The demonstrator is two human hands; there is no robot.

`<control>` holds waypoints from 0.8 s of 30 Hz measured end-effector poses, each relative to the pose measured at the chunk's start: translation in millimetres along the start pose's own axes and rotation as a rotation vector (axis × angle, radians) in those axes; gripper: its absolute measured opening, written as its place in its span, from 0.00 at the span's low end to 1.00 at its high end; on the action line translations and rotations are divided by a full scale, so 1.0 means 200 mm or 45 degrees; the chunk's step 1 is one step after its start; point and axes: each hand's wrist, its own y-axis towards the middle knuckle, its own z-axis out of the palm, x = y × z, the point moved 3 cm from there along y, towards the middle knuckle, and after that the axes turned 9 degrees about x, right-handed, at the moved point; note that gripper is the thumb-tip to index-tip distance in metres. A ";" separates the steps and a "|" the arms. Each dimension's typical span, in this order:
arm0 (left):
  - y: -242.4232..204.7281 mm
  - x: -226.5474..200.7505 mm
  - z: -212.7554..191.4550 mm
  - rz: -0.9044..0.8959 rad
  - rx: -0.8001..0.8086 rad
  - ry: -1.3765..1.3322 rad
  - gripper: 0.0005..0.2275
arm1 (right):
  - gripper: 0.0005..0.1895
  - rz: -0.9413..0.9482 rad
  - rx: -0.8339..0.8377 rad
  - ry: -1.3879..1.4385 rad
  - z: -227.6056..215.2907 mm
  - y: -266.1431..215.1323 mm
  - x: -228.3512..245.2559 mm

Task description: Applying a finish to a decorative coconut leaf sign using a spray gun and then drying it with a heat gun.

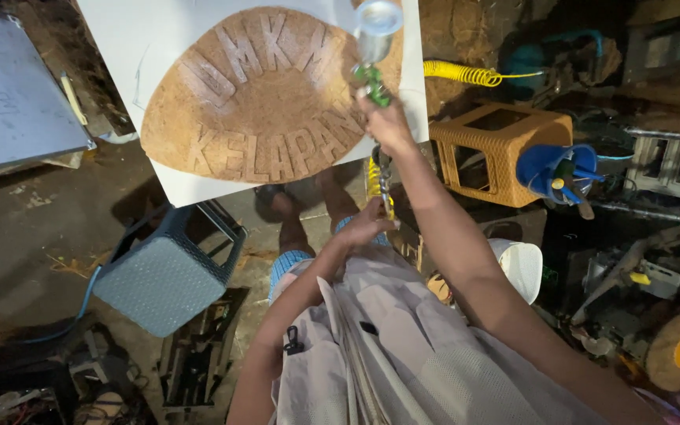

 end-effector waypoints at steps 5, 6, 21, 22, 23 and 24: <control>0.00 0.03 -0.01 -0.061 -0.005 0.058 0.36 | 0.13 0.003 -0.013 0.056 -0.06 0.01 -0.04; 0.00 0.03 0.01 -0.090 0.045 0.115 0.36 | 0.14 0.029 -0.024 0.103 -0.07 0.01 -0.08; -0.16 0.29 0.04 -0.047 0.215 0.042 0.28 | 0.15 0.042 0.216 0.064 0.30 -0.30 -0.31; -0.15 0.35 0.02 -0.044 0.204 0.034 0.28 | 0.15 0.043 0.229 0.058 0.34 -0.32 -0.30; -0.13 0.41 0.01 -0.029 0.201 0.002 0.29 | 0.14 0.011 0.317 0.055 0.39 -0.34 -0.27; -0.11 0.46 -0.01 -0.015 0.197 -0.030 0.31 | 0.13 -0.020 0.404 0.053 0.44 -0.36 -0.24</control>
